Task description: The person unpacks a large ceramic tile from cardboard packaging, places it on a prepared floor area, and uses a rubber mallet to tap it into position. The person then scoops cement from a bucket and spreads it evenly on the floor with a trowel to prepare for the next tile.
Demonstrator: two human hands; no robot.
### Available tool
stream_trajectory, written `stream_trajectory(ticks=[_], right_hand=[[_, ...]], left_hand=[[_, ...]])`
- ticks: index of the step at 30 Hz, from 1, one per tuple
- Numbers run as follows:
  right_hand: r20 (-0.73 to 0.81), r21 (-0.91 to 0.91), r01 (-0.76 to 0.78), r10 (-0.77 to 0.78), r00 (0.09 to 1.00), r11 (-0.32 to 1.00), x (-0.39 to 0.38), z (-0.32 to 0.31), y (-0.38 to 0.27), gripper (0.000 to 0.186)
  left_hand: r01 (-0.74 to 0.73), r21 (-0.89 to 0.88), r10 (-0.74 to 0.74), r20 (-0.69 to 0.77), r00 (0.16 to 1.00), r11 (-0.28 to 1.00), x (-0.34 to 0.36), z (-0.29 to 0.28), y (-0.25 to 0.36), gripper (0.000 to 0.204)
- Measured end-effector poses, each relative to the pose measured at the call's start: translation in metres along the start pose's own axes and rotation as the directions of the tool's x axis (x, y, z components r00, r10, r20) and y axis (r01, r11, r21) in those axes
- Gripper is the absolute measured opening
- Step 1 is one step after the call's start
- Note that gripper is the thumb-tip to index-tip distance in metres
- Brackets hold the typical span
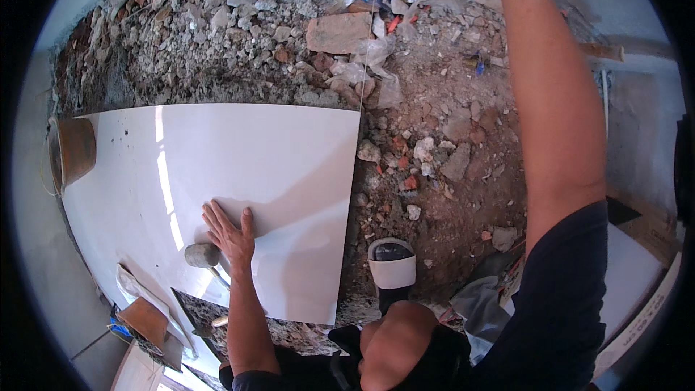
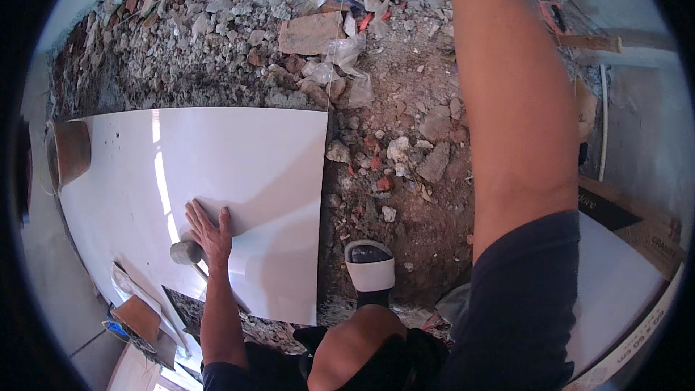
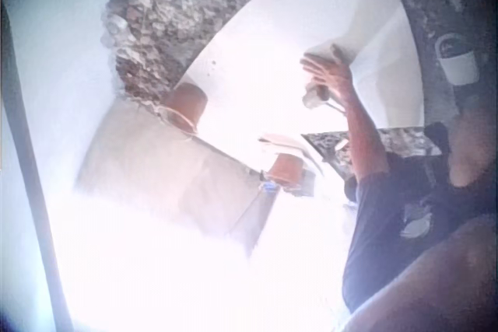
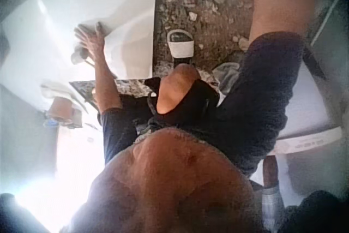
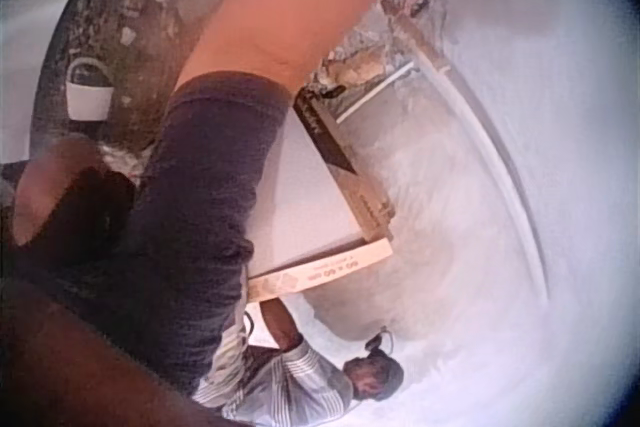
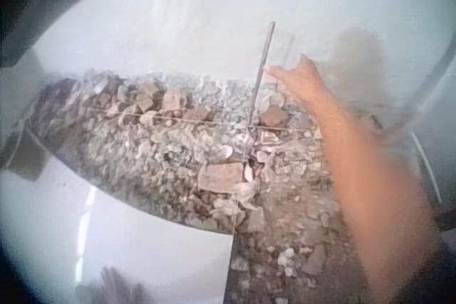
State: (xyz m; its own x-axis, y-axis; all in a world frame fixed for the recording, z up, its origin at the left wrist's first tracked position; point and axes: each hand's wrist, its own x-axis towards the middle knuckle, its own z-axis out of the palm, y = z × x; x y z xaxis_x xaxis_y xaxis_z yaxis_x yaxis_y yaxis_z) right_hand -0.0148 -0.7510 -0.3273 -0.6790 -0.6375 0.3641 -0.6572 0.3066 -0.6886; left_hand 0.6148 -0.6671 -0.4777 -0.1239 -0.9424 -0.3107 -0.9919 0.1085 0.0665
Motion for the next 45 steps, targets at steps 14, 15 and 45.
stream_trajectory(ticks=[14, 15, 45], right_hand=[[0.069, 0.114, -0.082, 0.075, 0.995, 0.99, 0.026, 0.039, 0.025, 0.035], [0.103, 0.148, -0.107, 0.093, 0.99, 0.983, 0.025, 0.041, 0.023, 0.037], [-0.157, -0.259, 0.031, -0.074, 0.985, 0.965, 0.049, 0.063, 0.038, 0.044]], left_hand=[[-0.01, -0.016, 0.011, 0.035, 0.999, 1.0, -0.002, 0.001, -0.005, 0.087], [-0.008, -0.001, 0.008, 0.034, 0.999, 1.0, -0.001, 0.001, -0.006, 0.087], [-0.066, -0.001, 0.066, -0.019, 0.998, 0.998, -0.001, 0.005, -0.01, 0.082]])
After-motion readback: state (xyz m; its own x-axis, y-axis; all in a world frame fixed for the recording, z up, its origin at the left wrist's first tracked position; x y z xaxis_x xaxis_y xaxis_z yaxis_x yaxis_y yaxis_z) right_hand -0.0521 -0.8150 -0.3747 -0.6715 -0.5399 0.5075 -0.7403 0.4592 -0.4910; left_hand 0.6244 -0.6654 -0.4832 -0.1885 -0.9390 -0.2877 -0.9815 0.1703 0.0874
